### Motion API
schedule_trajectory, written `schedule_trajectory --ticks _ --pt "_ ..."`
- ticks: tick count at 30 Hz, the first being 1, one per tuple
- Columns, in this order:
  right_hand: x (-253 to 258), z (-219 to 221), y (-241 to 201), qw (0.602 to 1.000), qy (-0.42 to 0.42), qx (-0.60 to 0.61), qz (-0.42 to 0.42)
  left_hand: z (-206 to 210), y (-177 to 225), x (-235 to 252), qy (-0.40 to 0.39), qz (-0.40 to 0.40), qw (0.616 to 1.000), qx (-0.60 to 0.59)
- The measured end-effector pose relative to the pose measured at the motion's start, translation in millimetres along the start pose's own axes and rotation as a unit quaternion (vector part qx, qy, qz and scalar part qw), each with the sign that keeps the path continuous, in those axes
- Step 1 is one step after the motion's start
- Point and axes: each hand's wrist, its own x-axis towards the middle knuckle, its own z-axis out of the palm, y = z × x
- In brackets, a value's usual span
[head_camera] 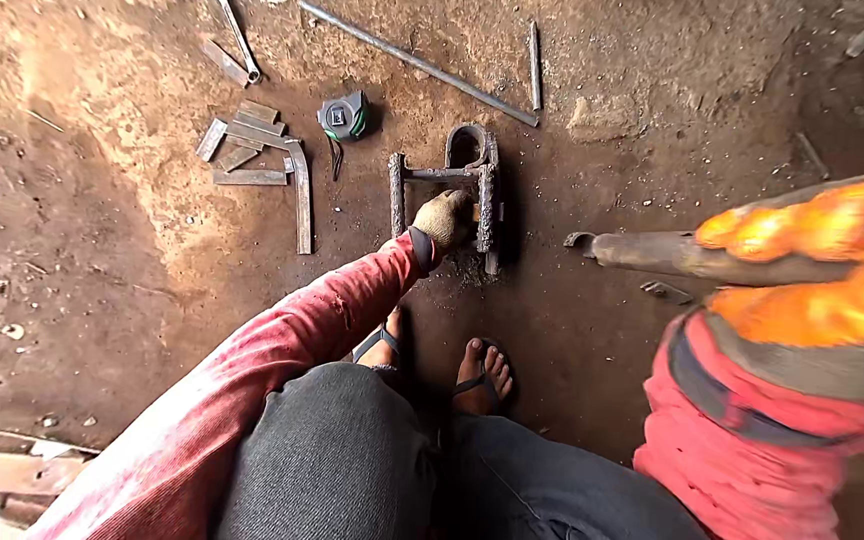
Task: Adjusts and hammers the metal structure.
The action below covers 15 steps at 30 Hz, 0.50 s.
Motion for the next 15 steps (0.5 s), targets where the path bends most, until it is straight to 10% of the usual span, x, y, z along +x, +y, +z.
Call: schedule_trajectory --ticks 3,6,8,11,15 --pt "-66 -3 72 0.974 -0.016 -0.188 0.126 0 -1 2 0.005 0.004 1.0 0.002" --pt "-121 -10 130 0.754 -0.187 -0.397 0.489 -2 2 -3 -0.002 -0.011 1.0 -0.008" --pt "-132 -17 143 0.702 -0.179 -0.348 0.594 -4 0 -1 0.005 -0.016 1.0 -0.013" --pt "-146 -31 129 0.733 -0.13 -0.304 0.595 1 -2 -4 0.013 -0.007 1.0 -0.019" --pt "-123 -38 100 0.868 -0.082 -0.199 0.447 2 -2 -3 0.029 0.011 0.999 -0.033"
